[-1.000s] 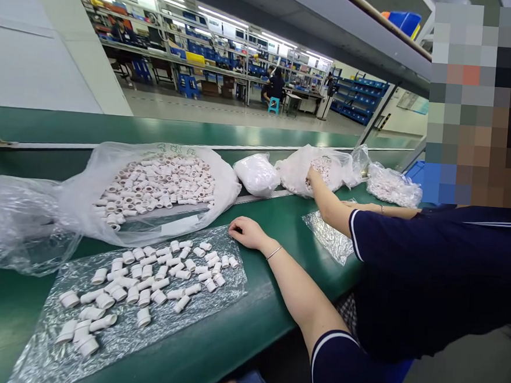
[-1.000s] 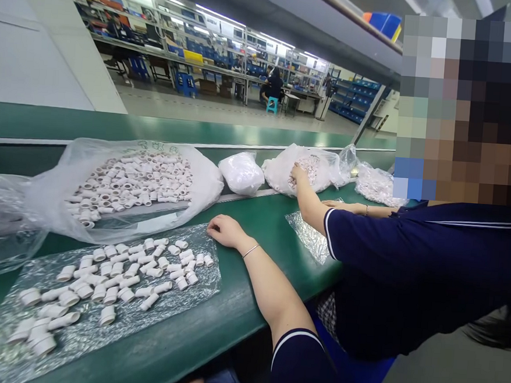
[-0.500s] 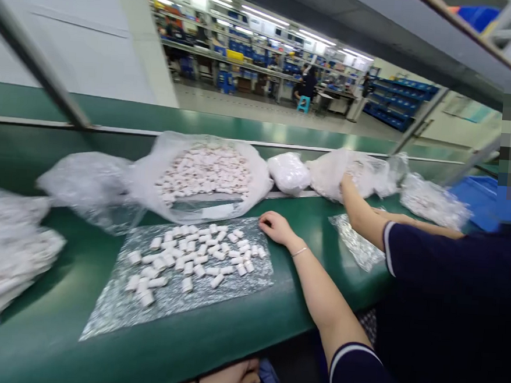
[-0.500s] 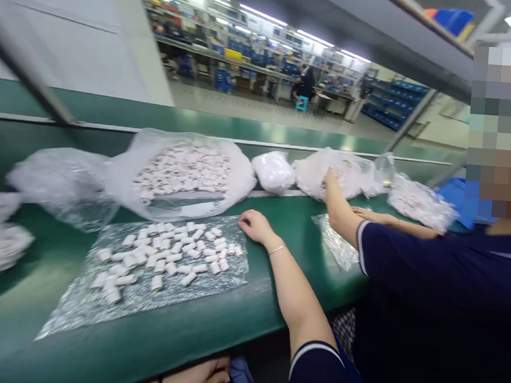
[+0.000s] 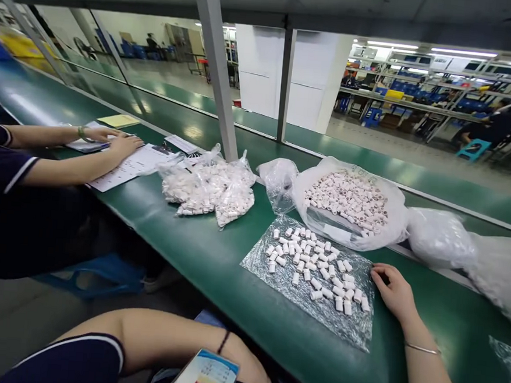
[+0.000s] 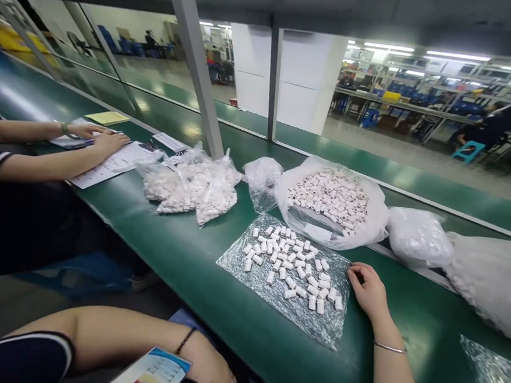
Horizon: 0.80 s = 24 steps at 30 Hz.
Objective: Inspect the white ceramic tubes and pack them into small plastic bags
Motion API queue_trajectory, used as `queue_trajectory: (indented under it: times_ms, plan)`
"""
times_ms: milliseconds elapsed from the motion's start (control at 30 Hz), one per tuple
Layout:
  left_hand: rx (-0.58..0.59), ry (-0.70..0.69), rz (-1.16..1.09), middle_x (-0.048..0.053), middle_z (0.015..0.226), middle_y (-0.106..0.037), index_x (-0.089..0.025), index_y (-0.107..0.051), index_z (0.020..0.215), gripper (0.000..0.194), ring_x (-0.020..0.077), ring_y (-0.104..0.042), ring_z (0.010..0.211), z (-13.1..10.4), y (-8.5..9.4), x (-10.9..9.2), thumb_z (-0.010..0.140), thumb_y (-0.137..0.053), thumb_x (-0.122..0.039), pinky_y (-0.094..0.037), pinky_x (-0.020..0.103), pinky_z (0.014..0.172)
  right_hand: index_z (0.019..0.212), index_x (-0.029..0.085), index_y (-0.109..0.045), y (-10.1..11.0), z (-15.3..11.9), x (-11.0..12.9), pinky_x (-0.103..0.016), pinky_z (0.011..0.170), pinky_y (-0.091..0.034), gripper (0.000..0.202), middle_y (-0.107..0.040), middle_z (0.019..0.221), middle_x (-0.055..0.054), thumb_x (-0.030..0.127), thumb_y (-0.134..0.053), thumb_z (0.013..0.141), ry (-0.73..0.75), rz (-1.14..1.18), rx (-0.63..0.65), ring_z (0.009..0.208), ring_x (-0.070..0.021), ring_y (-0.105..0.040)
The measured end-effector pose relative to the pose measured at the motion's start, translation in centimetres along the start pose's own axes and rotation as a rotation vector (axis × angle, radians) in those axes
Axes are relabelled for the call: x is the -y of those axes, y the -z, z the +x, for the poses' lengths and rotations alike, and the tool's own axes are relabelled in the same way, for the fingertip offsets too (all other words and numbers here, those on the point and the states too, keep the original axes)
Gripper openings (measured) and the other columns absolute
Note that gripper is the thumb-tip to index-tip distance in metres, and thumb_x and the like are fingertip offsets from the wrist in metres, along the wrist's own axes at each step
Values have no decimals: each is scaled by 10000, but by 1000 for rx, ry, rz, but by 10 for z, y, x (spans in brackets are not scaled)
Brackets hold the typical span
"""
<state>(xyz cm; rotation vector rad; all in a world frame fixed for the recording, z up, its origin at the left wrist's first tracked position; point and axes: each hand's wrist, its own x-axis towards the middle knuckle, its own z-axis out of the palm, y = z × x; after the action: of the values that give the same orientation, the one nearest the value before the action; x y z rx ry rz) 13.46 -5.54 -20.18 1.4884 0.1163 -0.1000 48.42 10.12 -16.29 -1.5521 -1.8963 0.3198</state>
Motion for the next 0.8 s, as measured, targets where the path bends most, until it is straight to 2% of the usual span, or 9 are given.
queue_trajectory:
  times_ms: [67, 133, 167, 233, 300, 400, 500, 600, 800]
  plan:
    - [1, -29, 94, 69, 1031, -697, -206, -734, 907, 351, 274, -643, 1111, -48, 16, -59, 824, -516, -468, -476, 335, 970, 774, 232, -675, -1, 1, 0, -396, 811, -519, 342, -702, 992, -86, 541, -531, 772, -16, -8, 4, 911, -242, -654]
    - [-38, 2, 215, 83, 1202, -665, -180, -678, 1159, 385, 271, -601, 1191, -79, 46, -121, 854, -549, -375, -448, 315, 1012, 774, 234, -676, -2, 3, 0, -391, 793, -523, 343, -702, 993, -85, 546, -532, 765, -29, -12, 0, 896, -240, -655]
    - [-137, -11, 295, 79, 1256, -645, -183, -656, 1208, 394, 266, -578, 1221, -86, 66, -146, 860, -559, -342, -428, 310, 1037, 772, 233, -676, -2, 4, 1, -390, 783, -525, 348, -702, 989, -85, 549, -531, 762, -33, -13, -4, 888, -239, -655]
    - [-482, 17, 535, 75, 1234, -661, -195, -673, 1173, 331, 238, -613, 1159, -85, 112, -179, 906, -501, -290, -454, 306, 1004, 764, 230, -675, -2, 4, 3, -392, 778, -528, 359, -704, 976, -89, 556, -525, 756, -37, -8, -6, 882, -241, -656]
    - [-974, 241, 816, 87, 1032, -714, -174, -733, 931, 241, 219, -674, 964, -72, 160, -188, 904, -498, -225, -513, 308, 888, 761, 226, -675, -1, 4, 4, -399, 789, -531, 367, -707, 974, -93, 560, -524, 753, -46, 9, -6, 891, -246, -659]
    - [-1265, 332, 931, 226, 1096, -646, -36, -697, 902, 176, 312, -599, 1093, -58, 220, -176, 864, -556, -135, -459, 438, 978, 772, 226, -676, 2, 3, 6, -408, 813, -536, 367, -715, 983, -93, 564, -537, 754, -68, 51, -5, 907, -252, -666]
    - [-1392, 348, 980, 155, 1228, -589, -91, -605, 1150, 324, 262, -577, 1125, -62, 251, -163, 886, -622, -279, -484, 466, 959, 776, 227, -676, 3, 4, 6, -407, 819, -543, 366, -721, 982, -92, 569, -549, 751, -76, 89, 3, 897, -253, -671]
    - [-1469, 344, 989, 101, 1252, -574, -147, -552, 1236, 371, 232, -595, 1082, -73, 260, -160, 929, -566, -355, -518, 445, 905, 791, 227, -681, 3, 5, 5, -400, 802, -556, 380, -728, 948, -87, 582, -557, 736, -87, 130, 11, 866, -255, -679]
    - [-1595, 314, 916, 107, 1231, -582, -126, -564, 1217, 369, 232, -604, 1060, -90, 274, -186, 927, -568, -355, -524, 429, 893, 826, 243, -708, -1, 6, -11, -394, 791, -581, 427, -742, 978, -78, 633, -590, 697, -110, 149, 13, 906, -282, -695]
